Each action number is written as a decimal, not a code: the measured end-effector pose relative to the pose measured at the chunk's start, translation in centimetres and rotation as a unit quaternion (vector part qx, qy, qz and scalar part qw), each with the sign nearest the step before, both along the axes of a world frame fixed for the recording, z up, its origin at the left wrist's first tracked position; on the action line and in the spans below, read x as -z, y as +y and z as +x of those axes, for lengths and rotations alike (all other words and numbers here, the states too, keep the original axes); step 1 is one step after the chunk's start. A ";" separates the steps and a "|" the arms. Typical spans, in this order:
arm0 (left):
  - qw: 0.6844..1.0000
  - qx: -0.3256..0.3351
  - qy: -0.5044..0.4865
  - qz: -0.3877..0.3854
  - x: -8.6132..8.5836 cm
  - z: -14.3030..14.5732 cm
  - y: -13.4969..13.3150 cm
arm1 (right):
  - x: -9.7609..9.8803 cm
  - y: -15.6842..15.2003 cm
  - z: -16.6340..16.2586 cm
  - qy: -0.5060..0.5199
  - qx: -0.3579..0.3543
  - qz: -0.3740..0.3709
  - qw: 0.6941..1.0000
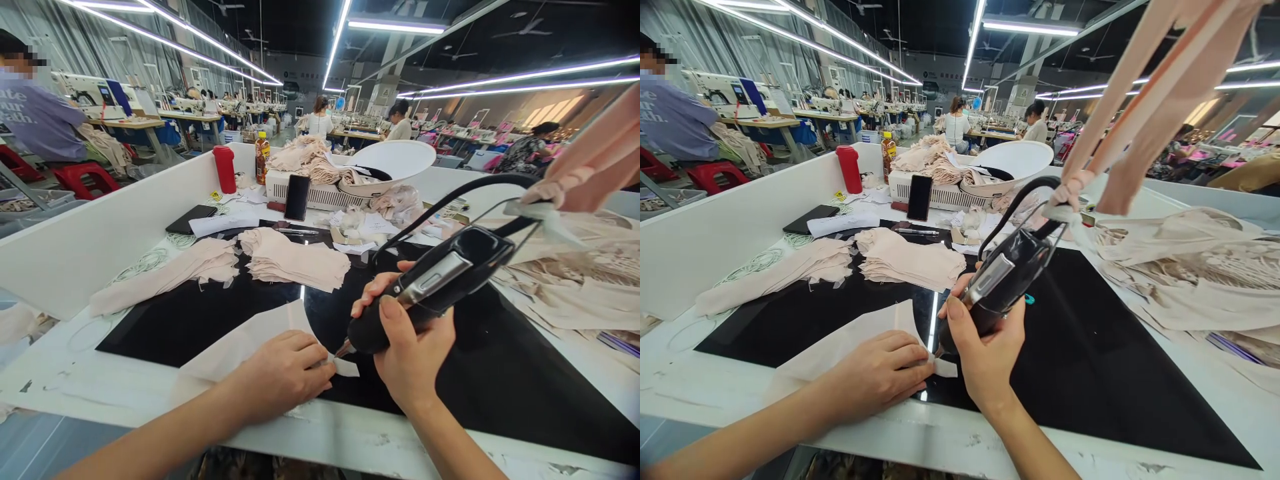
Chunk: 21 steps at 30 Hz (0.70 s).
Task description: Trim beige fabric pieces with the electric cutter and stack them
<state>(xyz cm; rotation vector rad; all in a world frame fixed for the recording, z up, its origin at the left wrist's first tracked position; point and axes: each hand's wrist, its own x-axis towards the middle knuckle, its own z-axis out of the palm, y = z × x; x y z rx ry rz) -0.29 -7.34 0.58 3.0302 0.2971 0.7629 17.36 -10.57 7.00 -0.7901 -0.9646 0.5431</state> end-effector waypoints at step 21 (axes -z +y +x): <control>1.000 0.002 -0.012 -0.015 0.1 0.0 -0.1 | 0.4 -0.3 1.1 -0.008 0.011 0.025 1.000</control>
